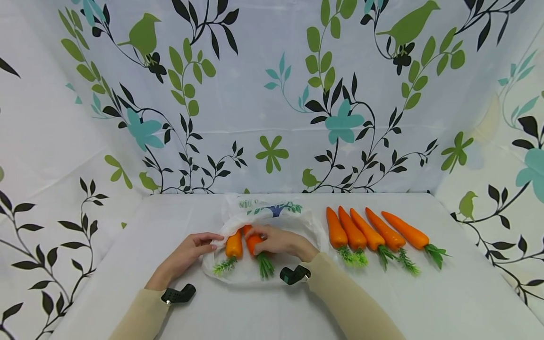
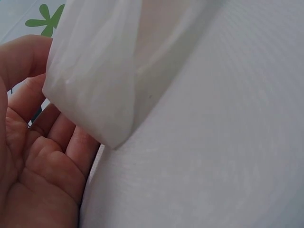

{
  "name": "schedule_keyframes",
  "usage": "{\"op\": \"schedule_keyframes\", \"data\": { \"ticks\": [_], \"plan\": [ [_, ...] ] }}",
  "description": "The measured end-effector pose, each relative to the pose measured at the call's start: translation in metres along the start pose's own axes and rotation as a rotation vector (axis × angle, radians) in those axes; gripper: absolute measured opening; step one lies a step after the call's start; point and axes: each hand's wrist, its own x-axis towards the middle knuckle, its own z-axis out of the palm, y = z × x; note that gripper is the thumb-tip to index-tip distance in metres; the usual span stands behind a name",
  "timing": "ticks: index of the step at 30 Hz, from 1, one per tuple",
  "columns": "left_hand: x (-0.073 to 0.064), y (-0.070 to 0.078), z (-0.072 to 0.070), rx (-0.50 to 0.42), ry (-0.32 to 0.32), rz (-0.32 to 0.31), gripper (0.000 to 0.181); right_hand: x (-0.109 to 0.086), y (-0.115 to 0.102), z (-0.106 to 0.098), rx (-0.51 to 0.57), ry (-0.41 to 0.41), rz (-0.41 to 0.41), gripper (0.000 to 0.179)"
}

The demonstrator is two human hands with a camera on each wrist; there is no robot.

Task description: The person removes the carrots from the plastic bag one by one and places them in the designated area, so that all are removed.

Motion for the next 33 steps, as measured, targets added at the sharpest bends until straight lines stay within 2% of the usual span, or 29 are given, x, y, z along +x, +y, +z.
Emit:
{"op": "schedule_keyframes", "data": {
  "ticks": [6, 11, 28, 33],
  "plan": [
    [0.0001, -0.0001, -0.0004, 0.007, 0.000, -0.014, 0.031, -0.0017, 0.0002, -0.0013, 0.066, 0.012, 0.020, 0.032],
    [0.0005, -0.0016, -0.0006, -0.013, -0.003, -0.021, 0.031, -0.0019, 0.0014, -0.0020, 0.097, 0.007, 0.023, 0.033],
    [-0.0002, 0.0021, -0.0016, -0.001, 0.009, -0.026, 0.031, -0.0058, 0.0033, -0.0044, 0.146, 0.072, 0.074, 0.037],
    [0.0005, 0.0032, -0.0005, -0.004, -0.004, -0.030, 0.031, -0.0064, 0.0030, -0.0055, 0.128, 0.107, 0.083, 0.034]
  ]
}}
